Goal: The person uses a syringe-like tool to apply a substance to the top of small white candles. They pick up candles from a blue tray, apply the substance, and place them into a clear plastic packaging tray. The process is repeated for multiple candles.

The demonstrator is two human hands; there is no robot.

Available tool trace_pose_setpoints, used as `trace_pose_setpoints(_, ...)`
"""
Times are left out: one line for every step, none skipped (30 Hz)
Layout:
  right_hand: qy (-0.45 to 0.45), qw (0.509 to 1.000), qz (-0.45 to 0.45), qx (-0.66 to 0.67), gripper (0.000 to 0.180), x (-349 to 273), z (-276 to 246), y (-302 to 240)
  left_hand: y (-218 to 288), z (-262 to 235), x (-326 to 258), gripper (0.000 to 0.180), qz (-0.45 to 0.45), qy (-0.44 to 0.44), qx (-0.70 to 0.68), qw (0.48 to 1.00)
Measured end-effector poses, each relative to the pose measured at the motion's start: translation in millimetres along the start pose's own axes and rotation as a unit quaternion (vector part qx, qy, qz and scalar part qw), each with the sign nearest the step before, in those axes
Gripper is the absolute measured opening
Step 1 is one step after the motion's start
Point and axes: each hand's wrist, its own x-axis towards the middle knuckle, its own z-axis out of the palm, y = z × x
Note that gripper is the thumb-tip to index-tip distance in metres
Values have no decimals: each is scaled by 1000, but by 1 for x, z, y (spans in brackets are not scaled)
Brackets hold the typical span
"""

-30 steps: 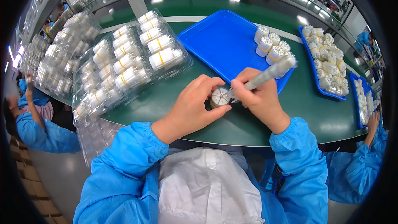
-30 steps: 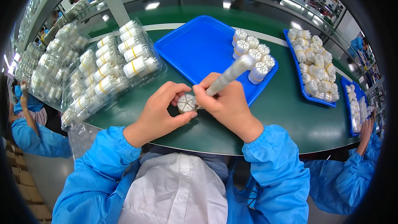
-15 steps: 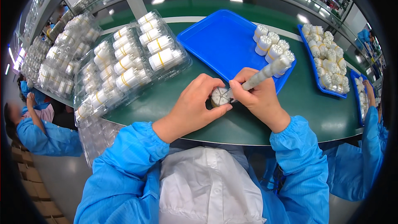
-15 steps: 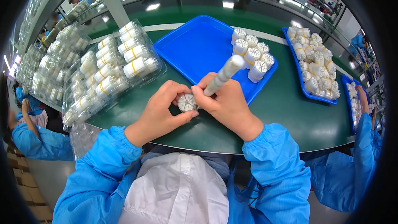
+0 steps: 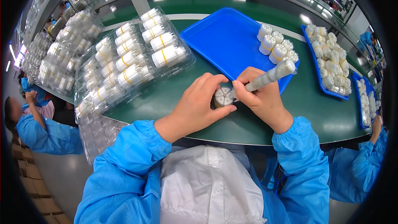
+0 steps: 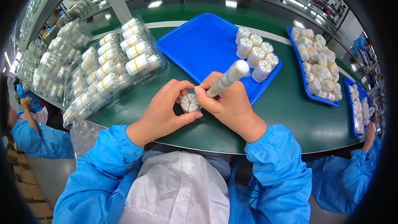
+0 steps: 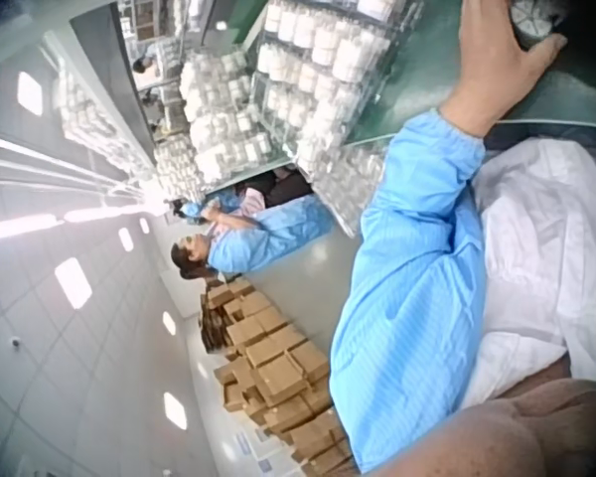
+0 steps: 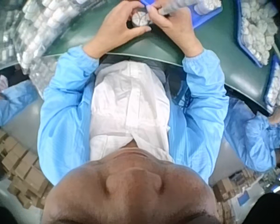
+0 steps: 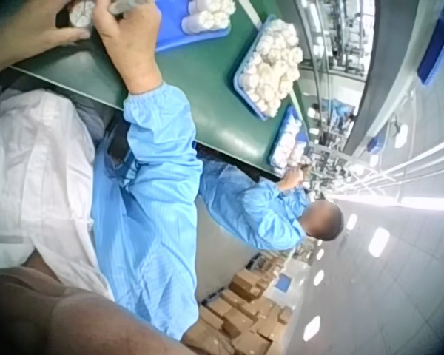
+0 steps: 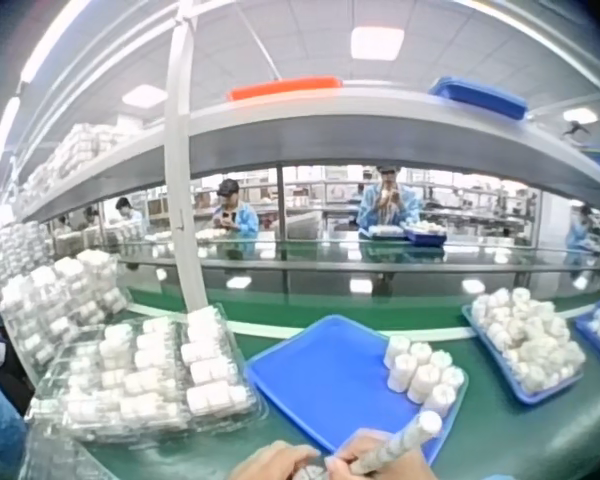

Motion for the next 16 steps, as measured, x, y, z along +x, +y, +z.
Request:
trace_pose_setpoints(14,999,17,25,12,-2,0,-2,0,0,-1,62,11,15,-22,1000)
trace_pose_setpoints(28,998,34,50,12,-2,0,-5,0,1,-1,62,22,29,-44,998)
trace_pose_setpoints(27,997,52,47,12,-1,-3,-9,0,2,-2,62,31,43,-70,996)
trace_pose_setpoints(26,996,71,44,11,2,-7,-14,-1,3,-3,62,37,43,-77,995)
trace_pose_setpoints(25,995,90,41,11,3,-9,-15,-1,3,-4,62,42,44,-84,995)
trace_pose_setpoints(21,998,53,24,10,2,-9,-10,-1,3,-4,62,50,44,-91,994)
trace_pose_setpoints(17,999,39,21,11,1,-8,-8,-1,3,-3,62,51,35,-94,994)
trace_pose_setpoints(14,999,24,18,11,0,-6,-7,0,2,-3,62,51,28,-96,994)
trace_pose_setpoints(9,1000,9,15,11,-1,-4,-5,-1,2,-4,63,50,20,-100,994)
trace_pose_setpoints(5,1000,1,10,11,-1,-3,-3,-2,2,-3,63,48,18,-102,993)
trace_pose_setpoints(0,1000,-8,5,11,0,-3,-1,-3,1,-2,64,47,17,-105,993)
trace_pose_setpoints(-7,1000,-16,0,12,-1,-2,0,-3,2,-3,65,43,16,-109,993)
trace_pose_setpoints(-12,1000,-16,0,11,-1,-1,1,-1,2,-3,64,29,15,-87,996)
trace_pose_setpoints(-16,1000,-17,1,11,-2,0,1,3,0,-3,64,14,14,-65,998)
trace_pose_setpoints(-19,1000,-21,1,11,0,1,0,10,-4,-1,63,2,15,-40,999)
trace_pose_setpoints(-19,1000,-23,0,11,1,0,0,10,-5,0,63,4,16,-39,999)
